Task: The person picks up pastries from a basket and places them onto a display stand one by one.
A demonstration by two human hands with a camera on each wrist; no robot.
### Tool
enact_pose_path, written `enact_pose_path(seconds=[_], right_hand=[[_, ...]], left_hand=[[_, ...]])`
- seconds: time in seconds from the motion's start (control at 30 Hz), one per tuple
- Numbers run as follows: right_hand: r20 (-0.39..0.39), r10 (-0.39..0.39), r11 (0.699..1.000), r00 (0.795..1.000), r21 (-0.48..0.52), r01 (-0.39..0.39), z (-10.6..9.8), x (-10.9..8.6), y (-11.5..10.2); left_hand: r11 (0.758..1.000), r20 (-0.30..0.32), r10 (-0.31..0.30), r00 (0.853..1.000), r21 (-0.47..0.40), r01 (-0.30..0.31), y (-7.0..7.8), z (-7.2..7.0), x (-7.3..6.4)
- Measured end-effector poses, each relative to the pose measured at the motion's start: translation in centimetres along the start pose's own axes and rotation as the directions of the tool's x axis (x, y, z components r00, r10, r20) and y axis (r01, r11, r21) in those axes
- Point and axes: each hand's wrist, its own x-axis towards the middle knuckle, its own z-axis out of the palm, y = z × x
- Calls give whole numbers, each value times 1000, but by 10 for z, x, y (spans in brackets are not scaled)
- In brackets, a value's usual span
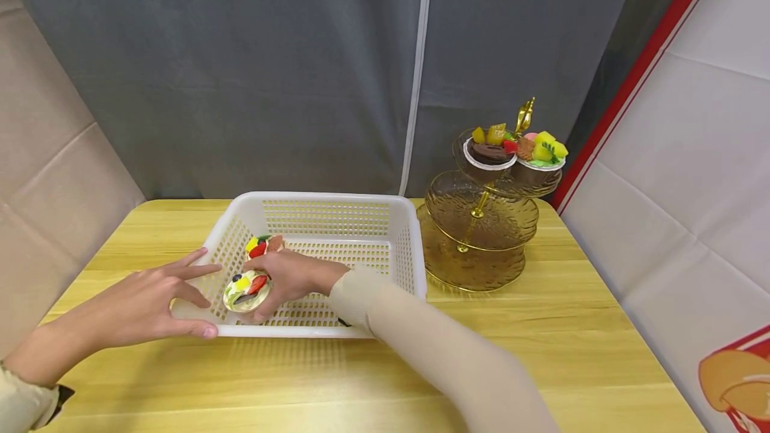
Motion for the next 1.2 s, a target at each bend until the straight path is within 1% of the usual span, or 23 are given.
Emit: enact_pose_path(seconds=[0.17,0.5,0.73,0.87,1.03,1.2], right_hand=[[18,43,999,999,-11,-43,1,3,-3],[20,87,996,996,-17,-86,3,6,-6],[15,61,998,998,-28,-61,4,6,-5],[20,47,999,999,-10,-47,3,4,-4],[19,7,999,1000,46,-7,1,-1,-3],[8,-8,991,1000,131,7,0,-5,-4]], left_hand=[[1000,-4,0,1000,-1,0,-1,1,0],[1000,-8,2,1000,-1,-2,0,0,0],[1000,-8,2,1000,-2,-2,0,0,0],[1000,-9,1,1000,-5,-1,0,0,0],[1000,-4,-4,1000,-1,4,0,-1,0],[1000,-4,-3,1000,-5,3,-1,-1,-1]])
